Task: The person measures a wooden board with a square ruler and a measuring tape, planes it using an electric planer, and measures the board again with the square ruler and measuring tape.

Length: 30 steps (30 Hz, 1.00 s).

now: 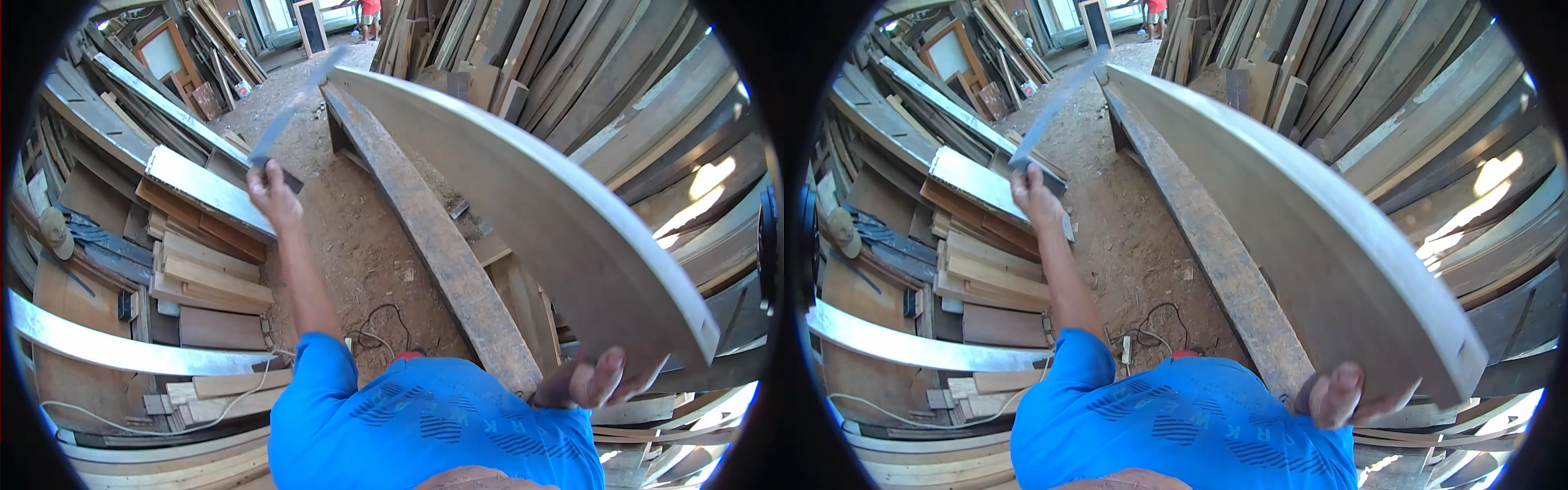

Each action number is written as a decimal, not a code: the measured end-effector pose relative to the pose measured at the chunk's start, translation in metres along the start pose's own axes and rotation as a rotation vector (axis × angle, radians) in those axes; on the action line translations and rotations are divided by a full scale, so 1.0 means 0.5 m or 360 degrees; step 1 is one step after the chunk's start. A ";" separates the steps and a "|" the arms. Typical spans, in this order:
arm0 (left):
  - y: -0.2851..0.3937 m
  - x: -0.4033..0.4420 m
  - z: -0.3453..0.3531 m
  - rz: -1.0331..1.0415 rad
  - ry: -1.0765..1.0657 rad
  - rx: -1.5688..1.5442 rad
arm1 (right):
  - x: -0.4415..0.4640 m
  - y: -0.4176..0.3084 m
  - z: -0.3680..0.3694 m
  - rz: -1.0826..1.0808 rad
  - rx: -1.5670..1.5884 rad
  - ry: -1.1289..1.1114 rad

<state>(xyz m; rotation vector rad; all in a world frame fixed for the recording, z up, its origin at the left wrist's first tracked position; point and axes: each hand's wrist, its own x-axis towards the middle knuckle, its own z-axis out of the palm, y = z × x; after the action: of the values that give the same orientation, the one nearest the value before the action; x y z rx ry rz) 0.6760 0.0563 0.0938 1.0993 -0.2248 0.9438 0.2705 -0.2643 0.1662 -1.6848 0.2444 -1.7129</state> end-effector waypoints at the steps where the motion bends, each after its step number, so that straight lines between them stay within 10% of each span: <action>1: -0.032 0.020 0.035 -0.0032 -0.0061 0.0020 | -0.014 0.004 -0.008 0.0027 -0.0051 0.0012; 14: -0.442 0.064 0.340 -0.0392 -0.0600 0.0290 | -0.069 0.023 -0.066 0.0273 -0.0569 0.0176; 30: -0.402 0.047 0.354 -0.0406 -0.0646 0.0418 | -0.069 0.022 -0.084 0.0318 -0.0701 0.0232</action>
<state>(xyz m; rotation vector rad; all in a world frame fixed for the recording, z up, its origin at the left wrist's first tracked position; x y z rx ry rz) 0.8894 -0.1041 0.0596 1.5211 -0.2883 0.5246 0.2314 -0.2659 0.1267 -1.7645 0.8835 -1.7146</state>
